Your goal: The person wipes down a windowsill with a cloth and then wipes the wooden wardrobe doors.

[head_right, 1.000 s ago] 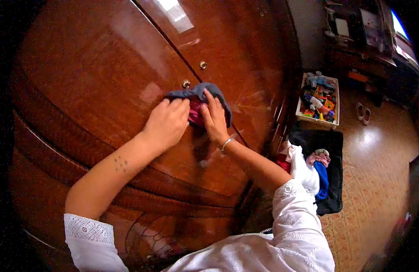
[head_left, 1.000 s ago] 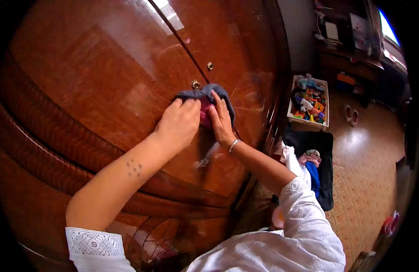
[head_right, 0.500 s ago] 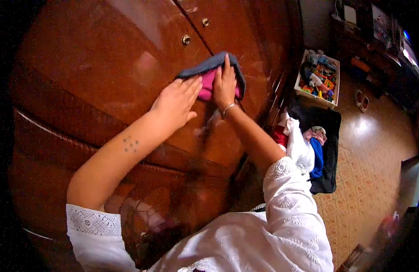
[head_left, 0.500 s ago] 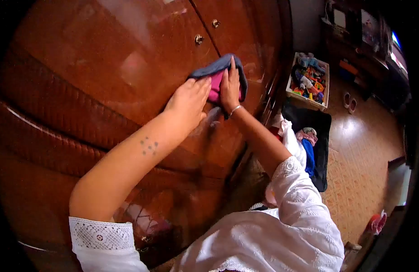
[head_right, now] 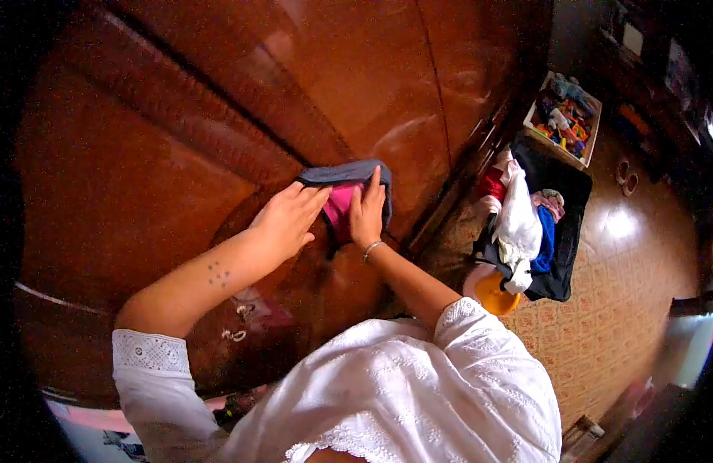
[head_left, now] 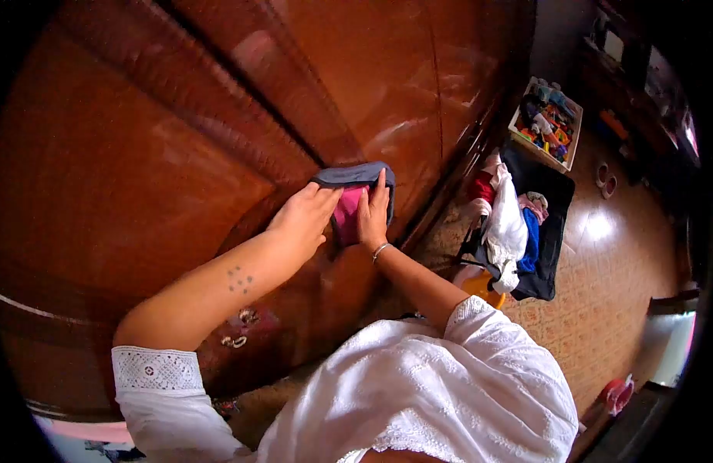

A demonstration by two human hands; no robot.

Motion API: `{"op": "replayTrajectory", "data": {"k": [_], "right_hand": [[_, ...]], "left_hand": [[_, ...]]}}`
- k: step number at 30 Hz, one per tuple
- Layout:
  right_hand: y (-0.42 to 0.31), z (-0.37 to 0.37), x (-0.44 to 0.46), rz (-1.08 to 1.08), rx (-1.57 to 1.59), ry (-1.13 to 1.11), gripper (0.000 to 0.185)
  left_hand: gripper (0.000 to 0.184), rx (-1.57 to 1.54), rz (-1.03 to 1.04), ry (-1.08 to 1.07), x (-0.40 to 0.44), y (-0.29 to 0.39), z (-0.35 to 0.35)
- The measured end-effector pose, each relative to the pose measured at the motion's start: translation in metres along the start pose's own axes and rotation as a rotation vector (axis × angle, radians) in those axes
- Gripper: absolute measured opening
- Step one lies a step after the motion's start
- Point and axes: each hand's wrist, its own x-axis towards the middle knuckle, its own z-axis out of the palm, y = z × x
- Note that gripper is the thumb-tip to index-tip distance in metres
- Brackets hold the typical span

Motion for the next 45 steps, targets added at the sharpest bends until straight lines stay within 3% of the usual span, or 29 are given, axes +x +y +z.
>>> {"op": "replayTrajectory", "data": {"k": [3, 5, 8, 10, 11, 15, 17, 22, 24, 26, 30, 31, 32, 35, 37, 39, 40, 41, 42, 43, 45], "right_hand": [[-0.020, 0.005, -0.031, -0.139, -0.026, -0.064, 0.067], [-0.050, 0.008, -0.032, -0.320, -0.011, -0.068, 0.068], [-0.111, 0.006, -0.021, -0.575, -0.027, -0.097, 0.067], [-0.137, 0.009, -0.021, -0.698, -0.009, -0.086, 0.071], [-0.141, 0.013, -0.023, -0.749, 0.008, -0.067, 0.072], [-0.084, 0.031, -0.059, -0.527, -0.090, -0.040, 0.072], [-0.047, 0.035, -0.097, -0.344, -0.073, -0.120, 0.072], [-0.022, 0.034, -0.170, -0.257, -0.070, -0.291, 0.080], [-0.029, 0.036, -0.164, -0.323, -0.132, -0.300, 0.083], [-0.052, 0.035, -0.153, -0.495, -0.227, -0.267, 0.091], [-0.101, 0.039, -0.148, -0.742, -0.224, -0.094, 0.077], [-0.102, 0.039, -0.151, -0.687, -0.069, -0.170, 0.066], [-0.099, 0.039, -0.156, -0.620, -0.075, -0.217, 0.062], [-0.063, 0.039, -0.187, -0.488, -0.126, -0.380, 0.054], [-0.038, 0.043, -0.217, -0.366, 0.010, -0.503, 0.048], [-0.013, 0.053, -0.247, -0.298, 0.092, -0.596, 0.042], [-0.019, 0.055, -0.262, -0.252, 0.130, -0.680, 0.041], [-0.026, 0.057, -0.273, -0.208, 0.172, -0.765, 0.039], [-0.023, 0.060, -0.282, 0.024, 0.170, -0.911, 0.041], [-0.033, 0.066, -0.290, 0.015, 0.177, -0.938, 0.041], [-0.052, 0.073, -0.309, -0.015, 0.198, -1.072, 0.043]], "left_hand": [[0.072, -0.071, -0.080, -0.019, -0.035, 0.014, 0.007], [0.067, -0.212, -0.230, 0.150, -0.066, 0.013, 0.012], [0.068, -0.266, -0.355, 0.114, -0.098, 0.007, 0.006], [0.068, -0.211, -0.499, 0.335, -0.116, 0.009, 0.008], [0.068, -0.215, -0.512, 0.330, -0.120, 0.019, 0.013], [0.074, -0.375, -0.586, 0.290, -0.114, 0.085, 0.041], [0.075, -0.497, -0.521, 0.087, -0.106, 0.124, 0.050], [0.073, -0.549, -0.504, 0.083, -0.110, 0.209, 0.089], [0.069, -0.809, -0.669, 0.320, -0.115, 0.236, 0.104], [0.068, -0.895, -0.750, 0.414, -0.131, 0.236, 0.088], [0.073, -1.296, -0.933, 0.730, -0.122, 0.271, 0.080], [0.075, -1.486, -0.962, 0.820, -0.121, 0.279, 0.075], [0.075, -1.619, -1.004, 0.754, -0.126, 0.289, 0.070], [0.074, -1.596, -1.204, 0.811, -0.122, 0.333, 0.089], [0.072, -1.642, -1.330, 0.871, -0.110, 0.377, 0.120], [0.070, -1.956, -1.541, 1.033, -0.115, 0.408, 0.143], [0.067, -2.196, -1.547, 1.078, -0.126, 0.419, 0.152], [0.067, -2.181, -1.574, 1.089, -0.135, 0.430, 0.157], [0.067, -2.219, -1.677, 1.261, -0.149, 0.432, 0.157], [0.066, -2.242, -1.778, 1.444, -0.167, 0.427, 0.151], [0.064, -2.123, -1.899, 1.507, -0.198, 0.413, 0.139]]}}
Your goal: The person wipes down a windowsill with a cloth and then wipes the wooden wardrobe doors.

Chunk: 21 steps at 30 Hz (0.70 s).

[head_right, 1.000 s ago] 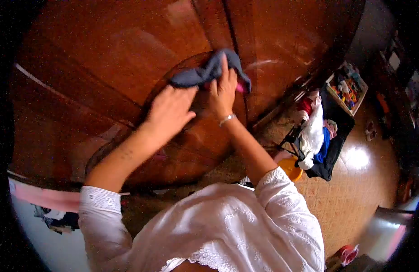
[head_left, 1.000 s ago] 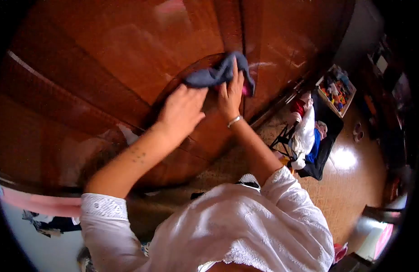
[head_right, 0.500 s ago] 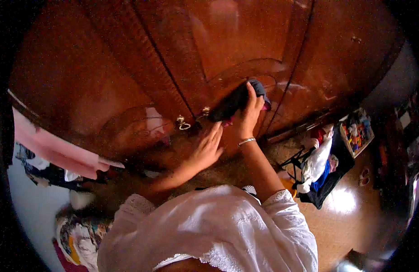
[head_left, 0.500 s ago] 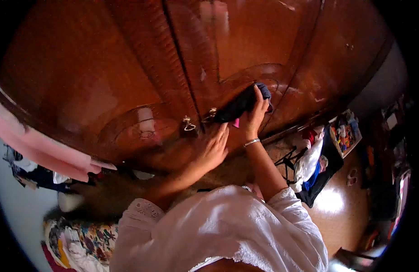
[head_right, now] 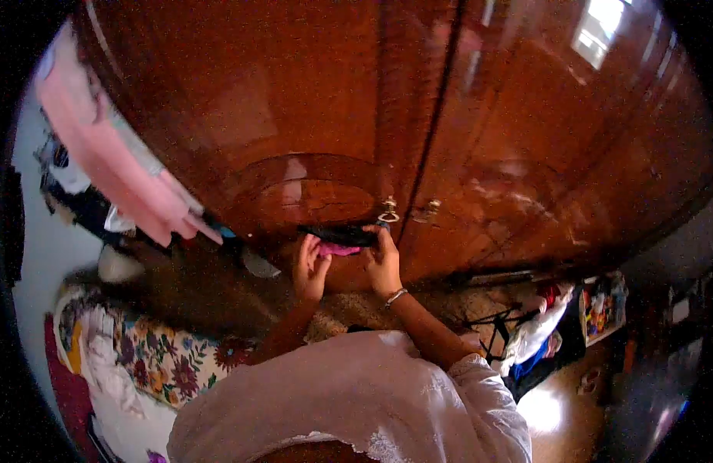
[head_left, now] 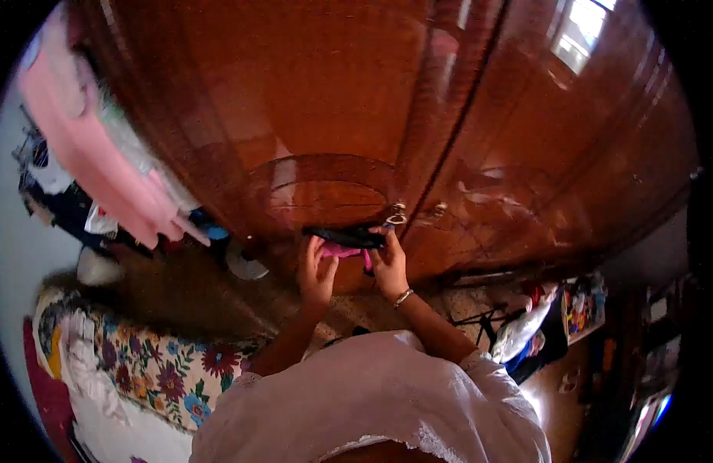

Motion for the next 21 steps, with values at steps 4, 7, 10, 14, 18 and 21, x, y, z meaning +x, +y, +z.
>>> {"op": "replayTrajectory", "data": {"k": [4, 7, 10, 14, 18, 21], "right_hand": [[-0.080, 0.041, 0.019, -0.517, -0.293, -0.145, 0.048], [-0.132, 0.066, 0.029, -0.612, -0.266, -0.200, 0.047], [-0.118, 0.088, 0.028, -0.617, -0.220, -0.210, 0.051], [-0.067, 0.097, -0.010, -0.353, -0.201, -0.241, 0.061], [-0.044, 0.099, -0.027, -0.041, -0.195, -0.172, 0.061], [-0.054, 0.081, -0.018, -0.132, -0.180, -0.165, 0.060]], "left_hand": [[0.066, 0.545, 0.531, 0.265, 0.022, 0.082, -0.031], [0.066, 0.842, 0.680, 0.406, 0.046, 0.146, -0.040], [0.069, 0.904, 0.838, 0.291, 0.069, 0.158, -0.051], [0.069, 1.126, 0.773, 0.300, 0.052, 0.128, -0.060], [0.072, 1.405, 0.700, 0.105, 0.040, 0.112, -0.065], [0.075, 1.306, 0.731, 0.093, 0.050, 0.127, -0.055]]}}
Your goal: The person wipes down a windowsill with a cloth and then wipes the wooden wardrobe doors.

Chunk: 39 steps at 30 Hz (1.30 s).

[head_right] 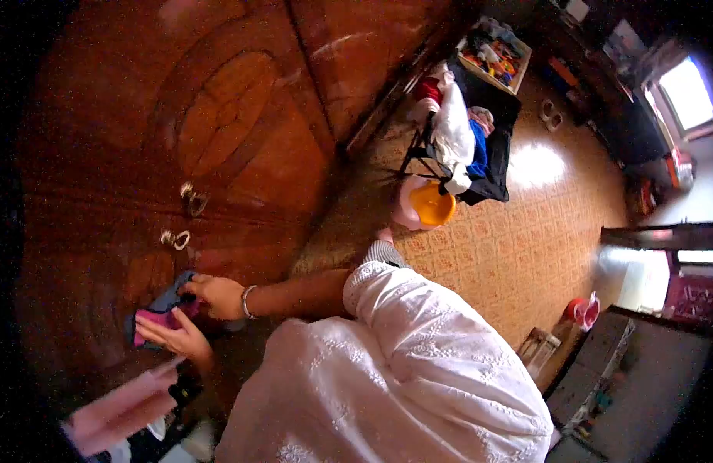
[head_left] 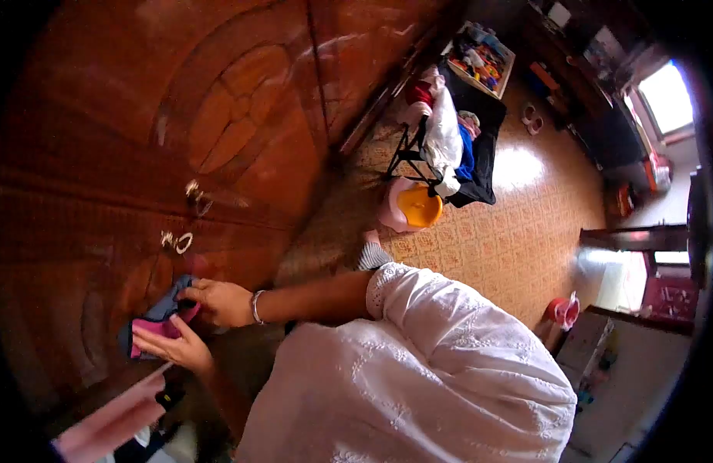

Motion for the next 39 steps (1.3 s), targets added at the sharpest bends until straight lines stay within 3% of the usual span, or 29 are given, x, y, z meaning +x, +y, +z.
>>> {"op": "replayTrajectory", "data": {"k": [9, 11, 14, 19, 20, 21, 24, 27, 29, 32, 37, 39], "right_hand": [[-0.018, -0.071, -0.021, -0.091, -0.014, 0.038, 0.066], [-0.024, -0.084, -0.027, -0.234, -0.022, 0.192, 0.063], [-0.035, -0.118, -0.024, -0.205, 0.019, 0.294, 0.064], [-0.037, -0.164, -0.036, -0.237, 0.021, 0.465, 0.065], [-0.032, -0.172, -0.041, -0.206, 0.019, 0.460, 0.067], [-0.030, -0.180, -0.046, -0.191, 0.032, 0.482, 0.067], [-0.029, -0.212, -0.058, -0.127, 0.014, 0.506, 0.071], [-0.026, -0.247, -0.067, -0.011, 0.030, 0.382, 0.073], [-0.022, -0.265, -0.071, -0.011, 0.010, 0.247, 0.079], [-0.009, -0.268, -0.074, -0.112, -0.062, 0.316, 0.079], [-0.011, -0.258, -0.066, -0.075, -0.078, 0.221, 0.077], [-0.007, -0.250, -0.061, -0.046, -0.123, 0.309, 0.069]], "left_hand": [[0.066, -0.153, 0.157, 0.271, 0.025, 0.067, 0.007], [0.067, -0.268, 0.163, 0.306, 0.036, 0.081, 0.012], [0.059, -0.199, 0.326, 0.272, 0.074, 0.135, 0.004], [0.055, -0.395, 0.439, 0.161, 0.130, 0.206, 0.036], [0.055, -0.310, 0.446, 0.140, 0.138, 0.220, 0.044], [0.051, -0.299, 0.594, 0.266, 0.150, 0.242, 0.051], [0.051, -0.242, 0.665, 0.292, 0.177, 0.274, 0.073], [0.047, 0.217, 0.685, 0.375, 0.188, 0.285, 0.085], [0.047, 0.274, 0.669, 0.387, 0.189, 0.289, 0.085], [0.047, 0.292, 0.652, 0.391, 0.191, 0.289, 0.088], [0.047, 0.277, 0.633, 0.391, 0.186, 0.290, 0.089], [0.041, 0.215, 0.644, 0.411, 0.185, 0.288, 0.092]]}}
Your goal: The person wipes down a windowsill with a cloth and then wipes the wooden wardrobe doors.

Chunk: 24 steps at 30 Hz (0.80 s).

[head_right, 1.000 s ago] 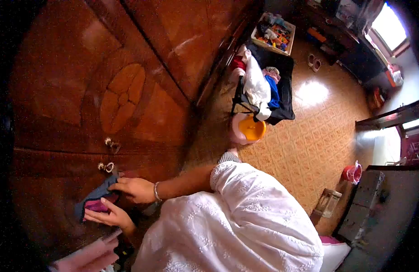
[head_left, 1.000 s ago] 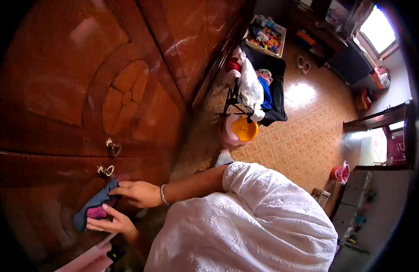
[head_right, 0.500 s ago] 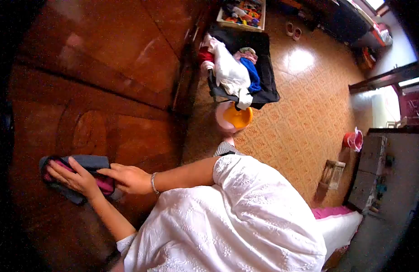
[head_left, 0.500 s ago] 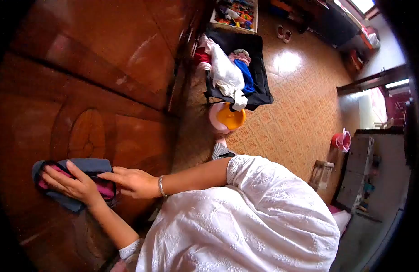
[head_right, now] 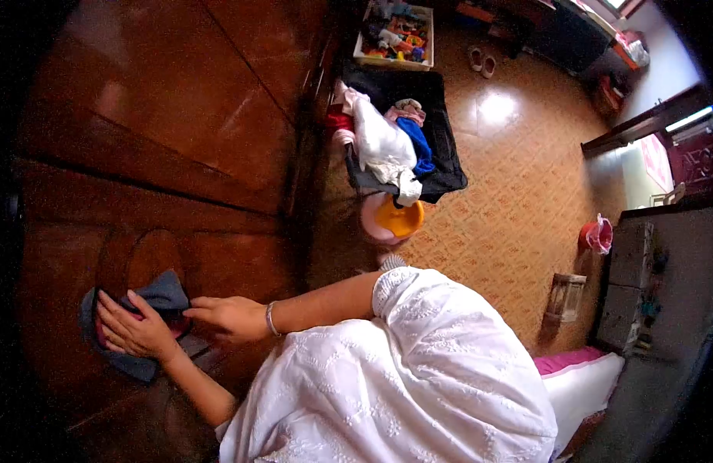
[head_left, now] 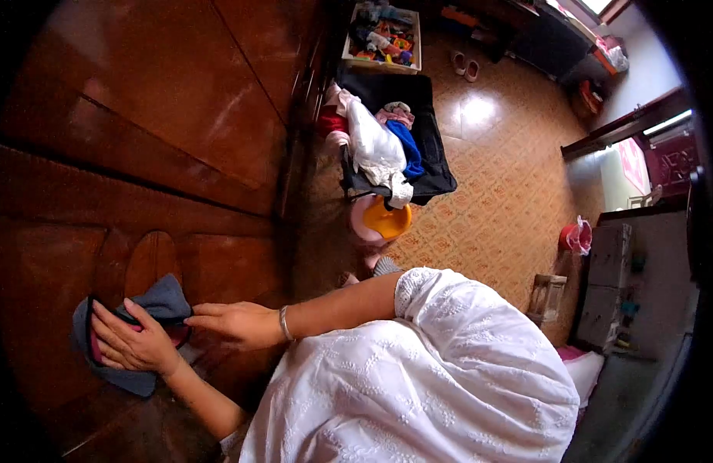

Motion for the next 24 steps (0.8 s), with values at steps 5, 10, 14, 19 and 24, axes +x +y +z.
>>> {"op": "replayTrajectory", "data": {"k": [5, 10, 14, 19, 24], "right_hand": [[0.012, 0.010, -0.002, 0.101, -0.087, 0.119, 0.067], [0.003, 0.024, -0.013, 0.168, -0.089, 0.153, 0.061], [-0.002, 0.027, -0.023, 0.168, -0.099, 0.182, 0.060], [-0.010, 0.030, -0.025, 0.149, -0.105, 0.210, 0.058], [-0.012, 0.028, -0.029, 0.146, -0.098, 0.169, 0.057]], "left_hand": [[0.031, -0.115, 0.001, 0.019, -0.007, 0.005, -0.001], [0.029, -0.170, 0.000, 0.044, -0.013, 0.005, -0.012], [0.028, -0.223, 0.010, 0.069, -0.020, 0.001, -0.019], [0.030, -0.232, 0.020, 0.050, -0.018, -0.001, -0.014], [0.029, -0.243, 0.039, 0.086, -0.016, -0.001, -0.016]]}}
